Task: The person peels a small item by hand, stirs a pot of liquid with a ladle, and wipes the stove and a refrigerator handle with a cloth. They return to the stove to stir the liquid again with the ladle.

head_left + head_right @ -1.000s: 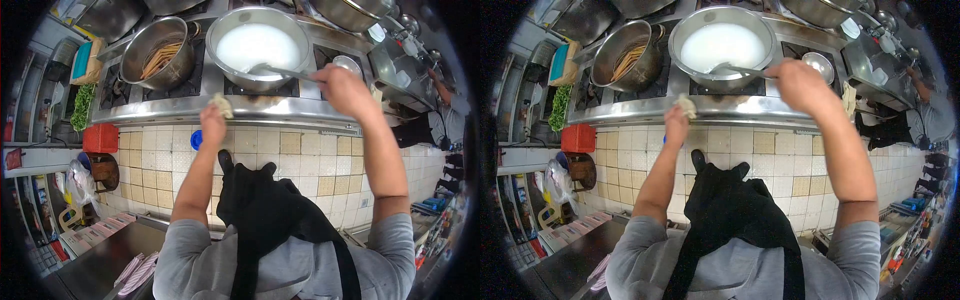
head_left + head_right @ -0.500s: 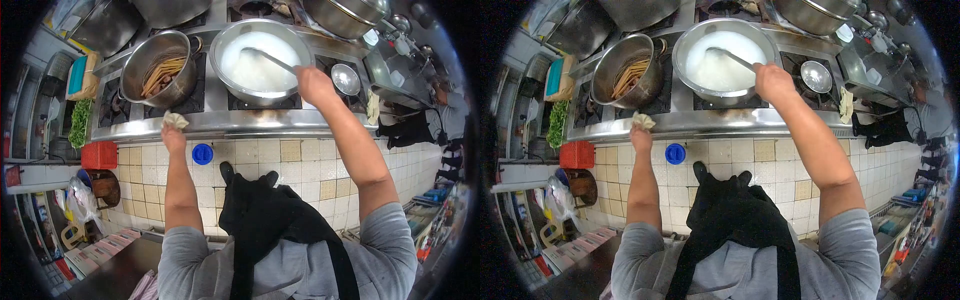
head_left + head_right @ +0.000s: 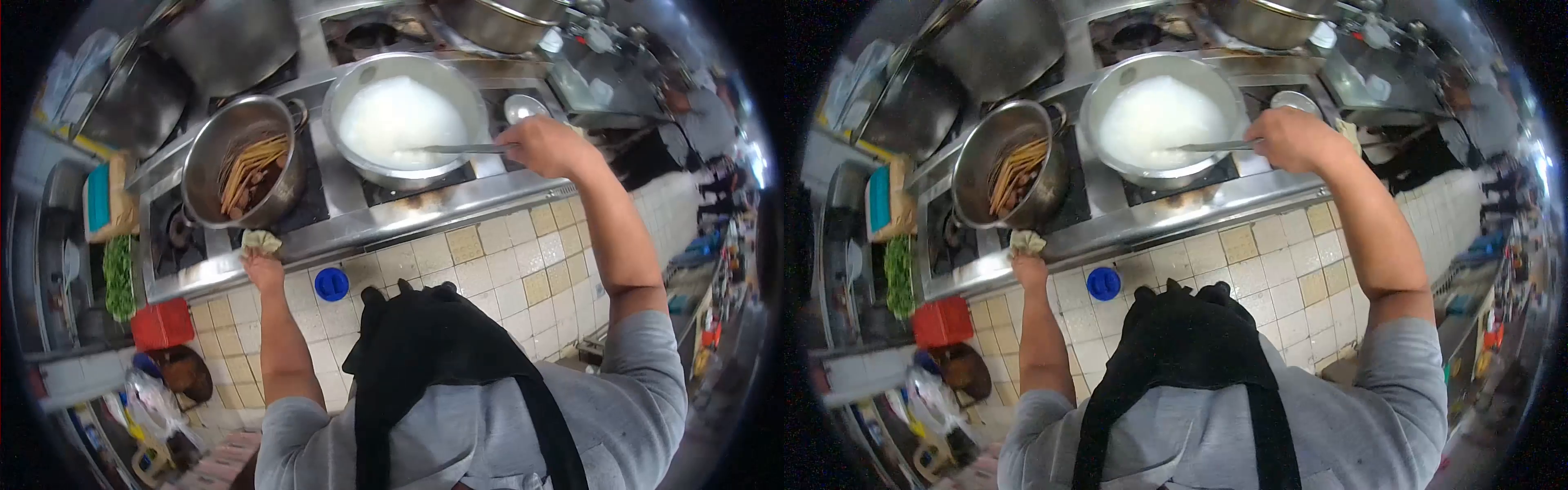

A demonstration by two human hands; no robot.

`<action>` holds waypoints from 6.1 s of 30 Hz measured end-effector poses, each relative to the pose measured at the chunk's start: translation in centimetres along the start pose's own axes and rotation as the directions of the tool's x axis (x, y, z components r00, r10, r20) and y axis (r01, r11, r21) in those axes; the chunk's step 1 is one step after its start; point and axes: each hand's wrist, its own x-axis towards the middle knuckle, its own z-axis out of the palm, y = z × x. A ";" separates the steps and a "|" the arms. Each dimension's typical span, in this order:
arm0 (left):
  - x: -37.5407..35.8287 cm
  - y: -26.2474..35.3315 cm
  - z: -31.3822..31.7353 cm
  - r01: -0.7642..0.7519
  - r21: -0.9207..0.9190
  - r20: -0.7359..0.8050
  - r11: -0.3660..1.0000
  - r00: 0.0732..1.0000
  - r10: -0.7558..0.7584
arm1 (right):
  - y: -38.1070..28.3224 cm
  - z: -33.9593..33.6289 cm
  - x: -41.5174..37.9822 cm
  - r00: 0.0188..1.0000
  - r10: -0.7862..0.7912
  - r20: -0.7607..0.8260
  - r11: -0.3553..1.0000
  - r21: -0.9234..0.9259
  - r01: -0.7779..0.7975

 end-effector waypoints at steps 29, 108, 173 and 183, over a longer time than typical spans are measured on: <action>-0.2 -0.3 -0.6 -0.092 -0.093 -0.040 0.991 0.995 0.088 | 1.5 3.1 2.5 0.995 0.094 -0.038 0.993 0.073 -0.091; -0.3 0.5 0.1 -0.039 -0.050 0.000 0.998 0.999 0.039 | -2.2 -1.3 0.2 0.985 -0.089 0.149 0.996 -0.006 0.091; -2.3 2.9 0.3 0.012 -0.196 -0.049 0.980 0.999 -0.022 | -2.0 5.9 3.0 0.950 -0.089 -0.298 0.952 -0.306 -0.007; -2.4 2.7 0.2 0.022 -0.232 -0.031 0.973 0.999 -0.030 | 0.8 6.2 8.3 0.957 -0.085 -0.277 0.874 -0.482 -0.062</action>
